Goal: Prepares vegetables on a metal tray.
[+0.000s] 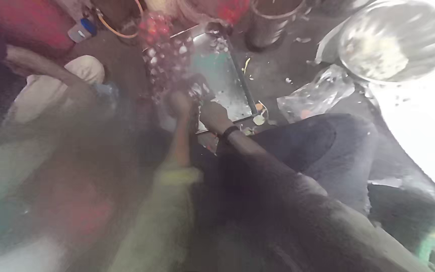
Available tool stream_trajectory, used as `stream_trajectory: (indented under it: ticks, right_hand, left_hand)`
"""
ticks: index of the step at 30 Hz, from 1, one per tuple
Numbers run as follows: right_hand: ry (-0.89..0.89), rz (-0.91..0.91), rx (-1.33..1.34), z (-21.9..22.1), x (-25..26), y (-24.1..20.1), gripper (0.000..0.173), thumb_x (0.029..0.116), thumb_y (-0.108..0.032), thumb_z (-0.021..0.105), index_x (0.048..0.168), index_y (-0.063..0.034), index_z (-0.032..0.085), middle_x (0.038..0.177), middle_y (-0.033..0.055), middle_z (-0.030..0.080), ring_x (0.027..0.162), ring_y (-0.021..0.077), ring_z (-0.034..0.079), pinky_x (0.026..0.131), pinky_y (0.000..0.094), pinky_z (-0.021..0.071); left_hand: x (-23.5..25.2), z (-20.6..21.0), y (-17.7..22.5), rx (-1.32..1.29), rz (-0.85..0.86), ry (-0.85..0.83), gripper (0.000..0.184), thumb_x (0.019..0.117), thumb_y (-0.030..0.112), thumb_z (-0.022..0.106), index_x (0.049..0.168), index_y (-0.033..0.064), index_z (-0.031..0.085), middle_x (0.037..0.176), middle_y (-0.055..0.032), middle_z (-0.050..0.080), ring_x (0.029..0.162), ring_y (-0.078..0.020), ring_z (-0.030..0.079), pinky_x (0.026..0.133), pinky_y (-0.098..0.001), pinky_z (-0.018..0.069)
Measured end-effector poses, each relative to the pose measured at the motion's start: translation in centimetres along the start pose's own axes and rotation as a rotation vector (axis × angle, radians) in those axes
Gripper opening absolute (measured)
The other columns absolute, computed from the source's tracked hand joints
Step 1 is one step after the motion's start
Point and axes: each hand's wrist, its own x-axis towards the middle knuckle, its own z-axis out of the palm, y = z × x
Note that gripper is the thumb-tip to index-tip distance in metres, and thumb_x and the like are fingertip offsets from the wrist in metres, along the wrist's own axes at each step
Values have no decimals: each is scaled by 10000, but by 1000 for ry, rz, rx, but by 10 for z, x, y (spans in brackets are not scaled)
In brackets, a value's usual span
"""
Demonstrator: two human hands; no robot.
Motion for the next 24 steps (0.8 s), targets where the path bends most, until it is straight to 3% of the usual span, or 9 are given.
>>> stream_trajectory:
  ticks: [2,3,7,9,12,16,18,21,24]
  right_hand:
    - [-12,23,40,7,8,-3,373,996,-331,596,1145,9,631,1059,225,697,973,409,708,749,615,568]
    - [-18,21,46,10,11,-3,385,1012,-333,572,1211,-6,605,1090,220,694,1005,406,707,778,611,570]
    - [-43,27,-1,26,7,4,368,1049,-282,489,1283,-5,550,1082,235,689,1007,423,707,786,614,569]
    - [-44,14,-53,30,-11,17,339,1043,-257,477,1273,-13,521,1012,223,684,937,416,719,723,589,582]
    - [12,3,13,29,-38,40,322,1025,-274,578,1240,-38,532,927,221,679,827,427,712,633,602,566]
    - [14,10,-13,-2,-32,26,351,1061,-303,474,1236,-14,569,1027,209,684,975,405,707,757,585,568]
    - [13,6,-6,-11,-18,11,342,1036,-296,514,1154,4,627,1046,221,694,980,408,708,749,603,564]
    - [13,-37,-1,-5,5,-4,347,982,-267,603,1156,30,645,1142,247,675,1011,431,694,761,637,565]
    - [-25,-17,17,12,15,-9,373,980,-247,632,1203,51,615,1134,265,675,1000,446,696,764,647,568]
  left_hand:
    - [1,11,-5,-10,29,86,214,926,182,653,1070,84,777,1149,-154,745,1110,-344,698,963,-583,537]
    - [0,11,-4,-32,21,96,227,926,190,660,1095,83,768,1158,-158,740,1115,-349,694,965,-595,531]
    - [0,7,0,-14,-35,109,222,955,197,634,1103,124,783,1184,-130,747,1155,-314,690,1029,-550,511]
    - [3,5,0,-28,-24,114,212,963,188,633,1101,138,787,1187,-115,749,1147,-291,696,1028,-525,520]
    - [-1,0,3,-81,-8,82,226,954,137,637,1131,95,771,1221,-140,734,1190,-310,673,1068,-522,492]
    - [-1,3,2,-49,12,107,227,971,143,611,1116,88,778,1188,-142,746,1182,-318,674,1086,-528,467]
    - [3,3,0,-16,-22,76,246,965,174,625,1141,76,767,1206,-160,734,1193,-333,668,1078,-544,477]
    - [12,9,-5,16,-118,31,262,940,234,667,1123,77,770,1217,-173,723,1203,-347,659,1064,-564,489]
    - [5,8,-6,-45,-40,77,236,946,202,660,1101,67,775,1180,-180,735,1160,-351,679,1049,-566,496]
